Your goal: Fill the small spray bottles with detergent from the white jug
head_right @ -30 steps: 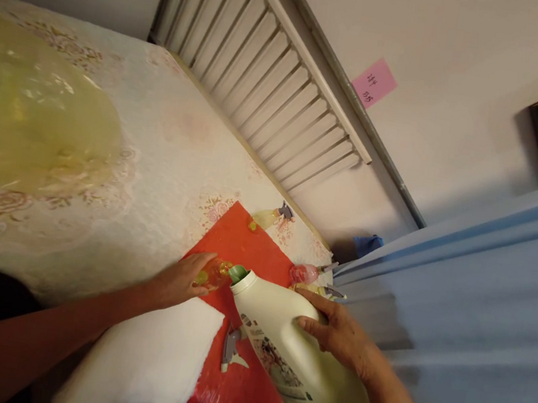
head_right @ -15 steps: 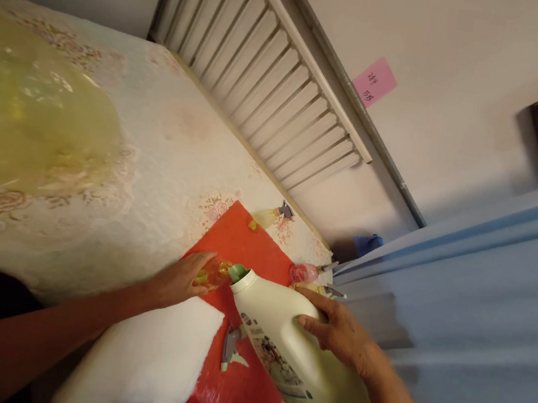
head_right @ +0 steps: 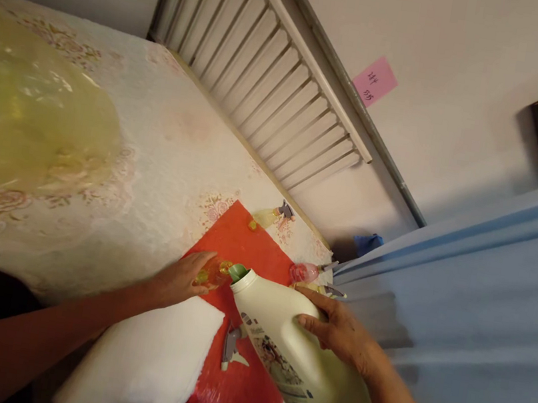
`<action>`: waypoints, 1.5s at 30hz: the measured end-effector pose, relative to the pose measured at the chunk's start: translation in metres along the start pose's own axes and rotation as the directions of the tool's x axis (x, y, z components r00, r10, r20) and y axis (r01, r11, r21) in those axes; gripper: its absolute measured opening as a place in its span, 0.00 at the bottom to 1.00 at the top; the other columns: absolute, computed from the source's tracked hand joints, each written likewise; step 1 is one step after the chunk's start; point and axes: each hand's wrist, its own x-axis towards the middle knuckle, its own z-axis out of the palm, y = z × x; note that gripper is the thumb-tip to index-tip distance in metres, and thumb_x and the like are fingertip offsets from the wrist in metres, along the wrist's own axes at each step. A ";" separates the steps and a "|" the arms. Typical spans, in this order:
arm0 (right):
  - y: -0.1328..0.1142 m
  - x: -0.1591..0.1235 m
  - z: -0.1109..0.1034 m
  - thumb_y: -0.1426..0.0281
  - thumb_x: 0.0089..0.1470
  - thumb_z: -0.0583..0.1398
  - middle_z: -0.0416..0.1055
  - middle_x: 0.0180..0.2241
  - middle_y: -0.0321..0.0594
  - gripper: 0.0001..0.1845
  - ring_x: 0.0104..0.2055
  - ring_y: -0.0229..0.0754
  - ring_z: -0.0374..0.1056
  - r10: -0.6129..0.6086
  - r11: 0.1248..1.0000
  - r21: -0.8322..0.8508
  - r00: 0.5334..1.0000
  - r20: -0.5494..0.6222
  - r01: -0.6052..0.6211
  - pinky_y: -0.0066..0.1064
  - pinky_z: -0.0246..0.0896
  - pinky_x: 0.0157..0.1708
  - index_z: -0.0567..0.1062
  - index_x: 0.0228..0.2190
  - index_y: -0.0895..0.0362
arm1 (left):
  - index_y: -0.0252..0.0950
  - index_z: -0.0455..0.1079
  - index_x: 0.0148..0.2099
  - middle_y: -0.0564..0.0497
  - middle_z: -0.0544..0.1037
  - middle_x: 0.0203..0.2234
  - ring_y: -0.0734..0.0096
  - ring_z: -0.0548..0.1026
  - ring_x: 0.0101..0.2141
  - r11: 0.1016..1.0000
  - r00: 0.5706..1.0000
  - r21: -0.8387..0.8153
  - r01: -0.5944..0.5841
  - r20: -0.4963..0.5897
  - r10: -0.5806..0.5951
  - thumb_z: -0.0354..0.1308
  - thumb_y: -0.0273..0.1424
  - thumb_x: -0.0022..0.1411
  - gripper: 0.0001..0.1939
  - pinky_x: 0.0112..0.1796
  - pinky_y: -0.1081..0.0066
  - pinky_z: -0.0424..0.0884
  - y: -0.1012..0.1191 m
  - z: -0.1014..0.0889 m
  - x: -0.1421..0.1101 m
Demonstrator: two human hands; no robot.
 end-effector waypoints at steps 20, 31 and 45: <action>0.001 0.001 -0.003 0.50 0.53 0.60 0.74 0.40 0.41 0.38 0.27 0.38 0.62 0.038 0.999 -0.021 0.997 0.066 -0.036 0.28 0.59 0.23 0.65 0.62 0.51 | 0.39 0.65 0.53 0.43 0.75 0.49 0.54 0.73 0.51 1.000 1.000 0.015 -0.011 -0.005 0.011 0.62 0.40 0.59 0.23 0.49 0.57 0.70 -0.001 0.001 0.001; -0.003 0.000 -0.003 0.50 0.51 0.60 0.75 0.41 0.42 0.38 0.27 0.39 0.64 0.043 0.999 -0.024 0.997 0.061 -0.041 0.28 0.60 0.23 0.67 0.60 0.51 | 0.40 0.63 0.56 0.42 0.74 0.51 0.52 0.72 0.52 1.000 1.000 -0.002 -0.018 -0.005 0.018 0.64 0.33 0.55 0.27 0.50 0.56 0.70 -0.005 0.004 0.001; 0.000 0.001 -0.004 0.52 0.52 0.61 0.75 0.41 0.42 0.35 0.27 0.38 0.63 0.021 1.000 -0.004 0.998 0.057 -0.021 0.28 0.60 0.22 0.69 0.59 0.49 | 0.39 0.65 0.53 0.42 0.75 0.49 0.51 0.73 0.50 1.000 1.000 0.004 -0.017 -0.012 0.017 0.63 0.39 0.58 0.23 0.47 0.55 0.72 -0.002 0.002 0.001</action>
